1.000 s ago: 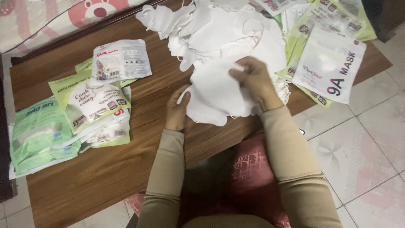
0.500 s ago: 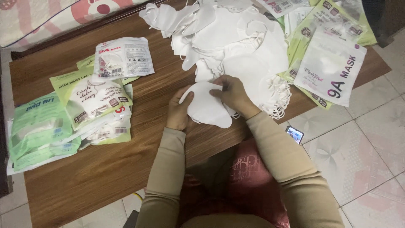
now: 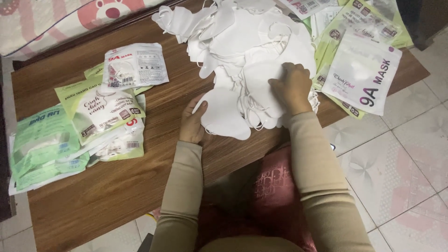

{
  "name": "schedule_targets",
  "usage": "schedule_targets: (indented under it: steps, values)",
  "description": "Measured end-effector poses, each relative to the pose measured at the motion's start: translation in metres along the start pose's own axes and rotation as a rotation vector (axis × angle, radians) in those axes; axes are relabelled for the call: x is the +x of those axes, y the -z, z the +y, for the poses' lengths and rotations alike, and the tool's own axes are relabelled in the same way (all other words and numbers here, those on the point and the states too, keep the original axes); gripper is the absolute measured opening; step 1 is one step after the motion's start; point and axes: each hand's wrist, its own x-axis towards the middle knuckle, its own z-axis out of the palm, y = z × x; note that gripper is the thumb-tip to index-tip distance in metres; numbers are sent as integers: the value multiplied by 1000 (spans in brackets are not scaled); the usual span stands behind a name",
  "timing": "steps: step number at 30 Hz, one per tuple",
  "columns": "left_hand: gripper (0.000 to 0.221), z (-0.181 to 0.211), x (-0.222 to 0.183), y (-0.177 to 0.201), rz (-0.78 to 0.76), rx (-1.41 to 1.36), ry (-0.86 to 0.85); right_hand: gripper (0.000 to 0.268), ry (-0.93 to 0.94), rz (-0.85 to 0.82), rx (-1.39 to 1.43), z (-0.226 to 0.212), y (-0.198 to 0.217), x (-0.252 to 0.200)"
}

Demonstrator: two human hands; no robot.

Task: Manually sorting, stacking, and packing white face masks into plastic bags on a low table.

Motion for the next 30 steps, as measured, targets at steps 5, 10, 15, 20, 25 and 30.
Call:
schedule_targets:
  steps: [5, 10, 15, 20, 25, 30]
  values:
    - [40, 0, 0, -4, -10, 49, -61, 28, 34, 182, -46, 0, -7, 4]
    - [52, 4, -6, -10, -7, 141, -165, 15, 88, 243, 154, 1, 2, -5]
    - [45, 12, -14, -17, 21, 218, -214, 18, 84, 246, 83, -1, 4, -6]
    - [25, -8, -4, -5, 64, 269, -196, 13, 93, 263, -36, 12, -10, 2]
    - [19, -10, -6, -7, 55, 279, -188, 13, 10, 194, -71, 8, -11, 7]
    - [18, -3, -9, -12, 57, 269, -124, 30, -9, 68, -37, 15, -18, 13]
